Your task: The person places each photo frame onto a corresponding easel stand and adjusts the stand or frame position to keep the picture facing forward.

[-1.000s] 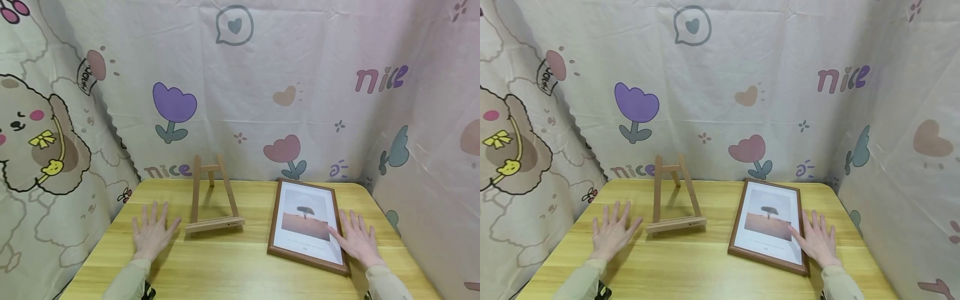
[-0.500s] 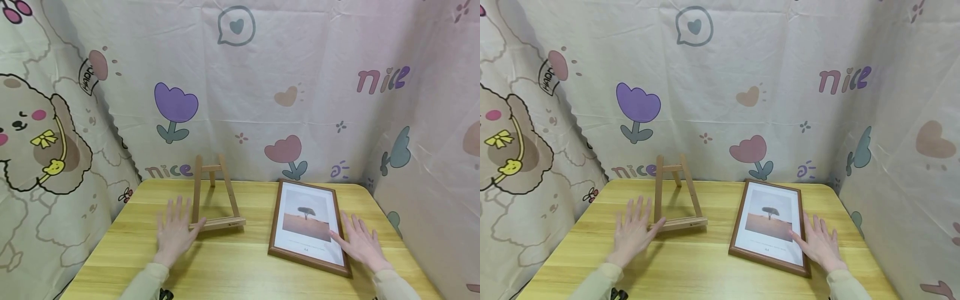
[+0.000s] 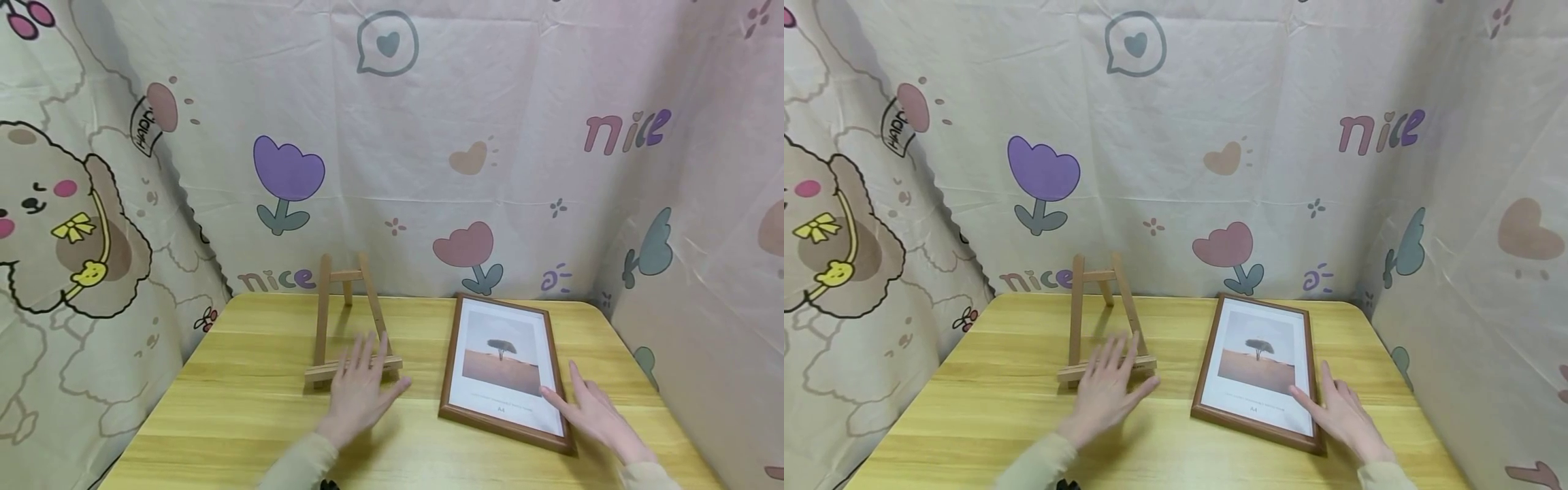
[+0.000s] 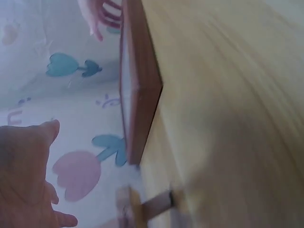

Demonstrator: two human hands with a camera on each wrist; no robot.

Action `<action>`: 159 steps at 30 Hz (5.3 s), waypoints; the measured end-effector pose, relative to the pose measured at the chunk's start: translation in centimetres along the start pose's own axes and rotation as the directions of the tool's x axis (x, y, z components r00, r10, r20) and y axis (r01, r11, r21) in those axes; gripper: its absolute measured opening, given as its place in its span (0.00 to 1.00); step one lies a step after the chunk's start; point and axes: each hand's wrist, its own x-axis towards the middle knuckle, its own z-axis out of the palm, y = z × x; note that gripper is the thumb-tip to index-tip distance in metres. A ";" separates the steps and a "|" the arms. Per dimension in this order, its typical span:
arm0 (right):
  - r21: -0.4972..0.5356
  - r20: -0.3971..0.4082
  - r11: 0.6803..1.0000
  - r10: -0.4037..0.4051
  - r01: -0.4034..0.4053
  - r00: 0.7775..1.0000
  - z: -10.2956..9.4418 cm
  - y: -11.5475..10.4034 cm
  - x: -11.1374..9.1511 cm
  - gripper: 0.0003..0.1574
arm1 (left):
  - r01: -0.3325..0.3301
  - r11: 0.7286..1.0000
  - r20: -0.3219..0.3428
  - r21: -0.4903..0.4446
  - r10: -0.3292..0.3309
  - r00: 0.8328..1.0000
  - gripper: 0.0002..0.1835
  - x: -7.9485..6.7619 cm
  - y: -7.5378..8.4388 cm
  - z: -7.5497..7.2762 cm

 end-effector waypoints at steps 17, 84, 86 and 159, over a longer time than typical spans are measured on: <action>0.197 -0.064 0.980 -0.007 0.020 0.998 2.2 0.8 -0.2 0.69 | -0.030 0.955 0.199 -0.294 0.092 0.976 0.51 1.4 6.3 5.9; 0.432 0.098 0.899 -0.126 0.072 0.987 3.3 3.0 -0.3 0.66 | 0.115 0.842 0.261 -0.527 0.032 0.965 0.59 3.5 7.0 9.3; 0.437 0.101 0.897 -0.122 0.066 0.987 3.3 3.0 -0.3 0.66 | 0.118 0.841 0.264 -0.528 0.031 0.964 0.59 3.5 6.9 9.3; 0.415 -0.061 0.908 -0.037 0.059 0.997 3.0 1.3 -1.0 0.73 | 0.112 0.672 0.236 -0.732 0.095 0.967 0.65 3.2 7.0 9.1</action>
